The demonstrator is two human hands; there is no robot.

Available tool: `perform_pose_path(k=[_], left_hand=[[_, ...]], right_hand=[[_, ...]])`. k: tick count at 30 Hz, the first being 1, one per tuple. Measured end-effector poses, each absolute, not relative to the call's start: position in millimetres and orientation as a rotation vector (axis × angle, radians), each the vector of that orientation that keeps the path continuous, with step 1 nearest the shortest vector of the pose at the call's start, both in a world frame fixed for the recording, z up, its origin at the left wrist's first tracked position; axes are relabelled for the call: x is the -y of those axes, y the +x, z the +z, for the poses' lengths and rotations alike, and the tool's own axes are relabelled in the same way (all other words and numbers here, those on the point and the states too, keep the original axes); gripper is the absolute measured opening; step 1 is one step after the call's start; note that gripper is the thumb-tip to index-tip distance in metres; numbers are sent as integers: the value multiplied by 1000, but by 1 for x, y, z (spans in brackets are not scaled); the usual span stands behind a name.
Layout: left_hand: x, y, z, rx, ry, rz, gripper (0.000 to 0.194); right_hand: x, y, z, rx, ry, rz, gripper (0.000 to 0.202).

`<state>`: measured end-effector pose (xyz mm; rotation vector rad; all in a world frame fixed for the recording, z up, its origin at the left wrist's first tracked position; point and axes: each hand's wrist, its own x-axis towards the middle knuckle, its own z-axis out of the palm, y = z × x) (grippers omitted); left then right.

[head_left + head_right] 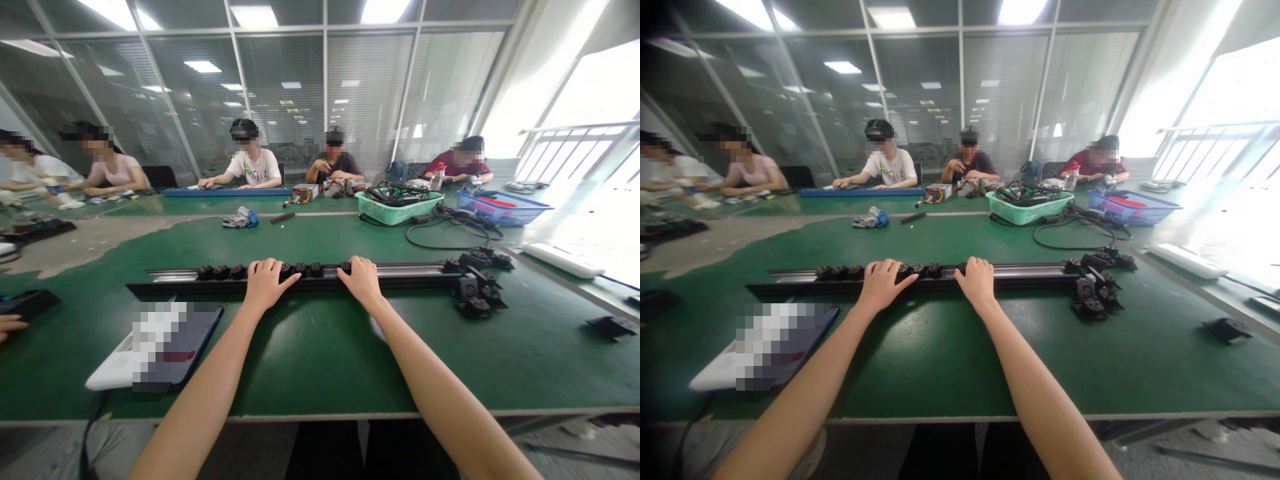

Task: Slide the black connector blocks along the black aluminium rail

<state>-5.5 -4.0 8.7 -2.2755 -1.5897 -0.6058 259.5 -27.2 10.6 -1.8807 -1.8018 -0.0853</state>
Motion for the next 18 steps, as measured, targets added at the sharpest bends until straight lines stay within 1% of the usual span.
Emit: perform_pose_path(k=[18], left_hand=[[3, -5, 7, 1583, -2269, -607, 73]], right_hand=[[25, 261, 8, 1808, -1844, -118, 19]])
